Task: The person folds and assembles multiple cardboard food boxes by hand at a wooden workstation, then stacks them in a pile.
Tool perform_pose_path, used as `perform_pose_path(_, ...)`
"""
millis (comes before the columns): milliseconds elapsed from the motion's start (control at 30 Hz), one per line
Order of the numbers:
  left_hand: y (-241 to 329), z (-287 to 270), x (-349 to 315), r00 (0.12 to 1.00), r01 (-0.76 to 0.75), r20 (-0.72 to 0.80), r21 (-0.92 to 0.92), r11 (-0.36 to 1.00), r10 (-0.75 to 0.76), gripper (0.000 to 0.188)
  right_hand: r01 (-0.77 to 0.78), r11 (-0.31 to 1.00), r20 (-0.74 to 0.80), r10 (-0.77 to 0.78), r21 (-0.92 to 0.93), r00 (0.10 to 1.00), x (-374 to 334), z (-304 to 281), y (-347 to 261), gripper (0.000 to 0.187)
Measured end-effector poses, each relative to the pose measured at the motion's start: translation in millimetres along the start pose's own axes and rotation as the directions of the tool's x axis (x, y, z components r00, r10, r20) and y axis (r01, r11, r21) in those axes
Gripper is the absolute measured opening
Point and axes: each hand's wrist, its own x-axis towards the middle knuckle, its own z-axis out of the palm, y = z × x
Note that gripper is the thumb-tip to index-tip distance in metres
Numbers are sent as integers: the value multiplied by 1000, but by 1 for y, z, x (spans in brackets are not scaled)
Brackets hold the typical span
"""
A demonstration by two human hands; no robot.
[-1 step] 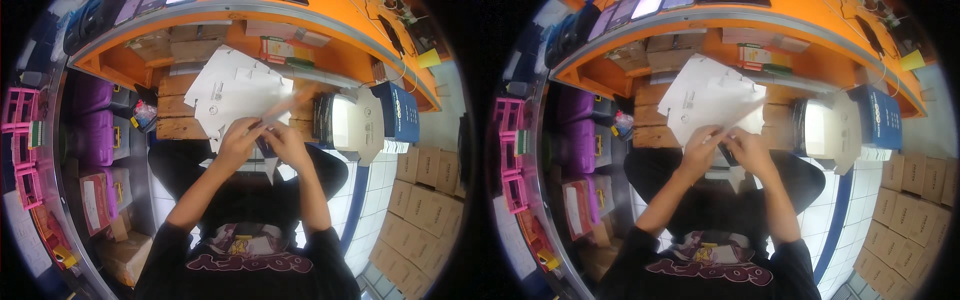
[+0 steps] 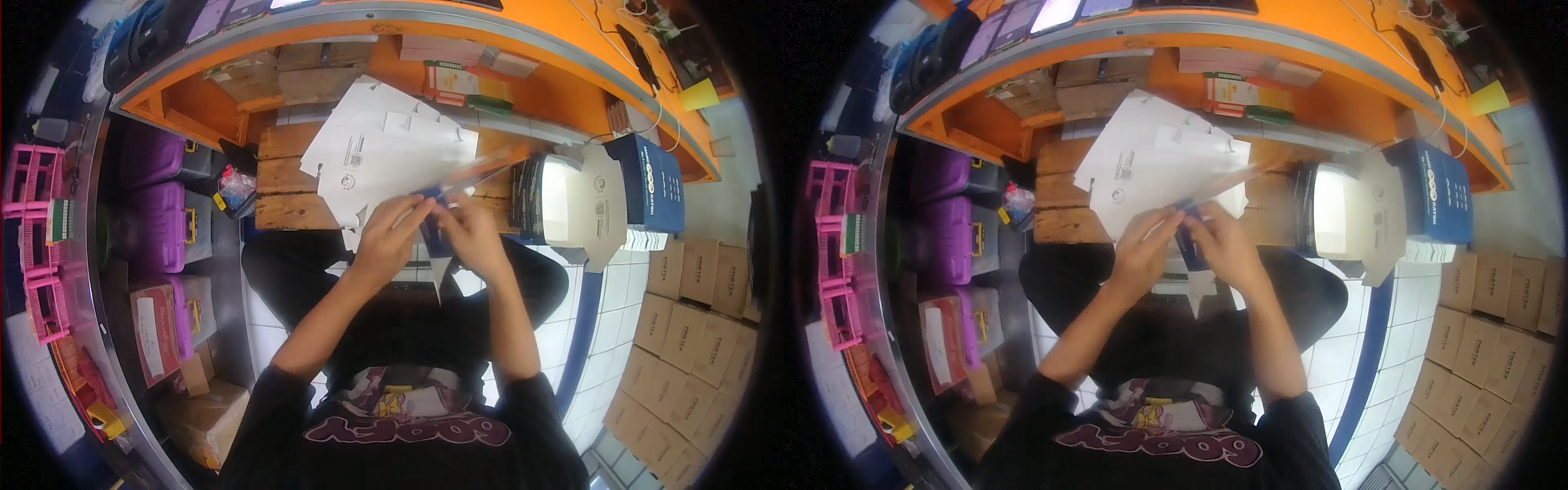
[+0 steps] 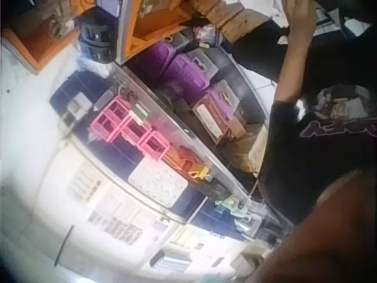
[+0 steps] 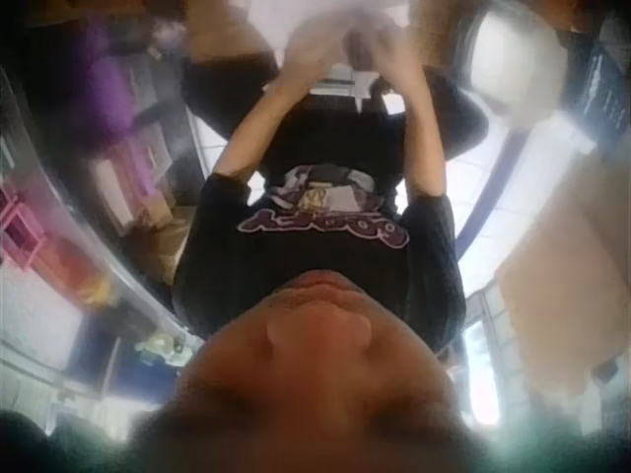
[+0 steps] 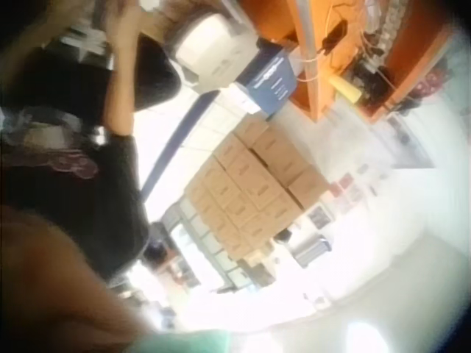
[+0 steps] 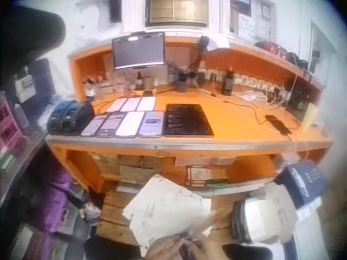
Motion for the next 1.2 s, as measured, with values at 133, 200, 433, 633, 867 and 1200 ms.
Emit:
perform_pose_path(133,25,-14,-13,993,-89,80,-29,996,91,47,-5,726,-109,109,688,988,-6,-13,-22,30)
perform_pose_path(200,23,-13,-21,973,-204,120,41,978,197,58,0,640,-74,89,768,993,-10,-12,-28,30)
perform_pose_path(433,28,-14,-10,946,-322,73,72,944,317,65,58,361,-124,161,931,979,-30,11,-44,31)
perform_pose_path(633,30,-29,-11,976,-217,34,86,972,215,54,-44,336,37,27,941,999,-42,15,-30,32)
perform_pose_path(867,40,-34,1,995,-83,-34,234,969,94,48,-45,216,46,1,975,999,-51,39,-34,38)
perform_pose_path(1200,54,-45,-9,998,51,48,2,999,-51,90,-41,676,-54,118,736,992,-62,56,-1,28)
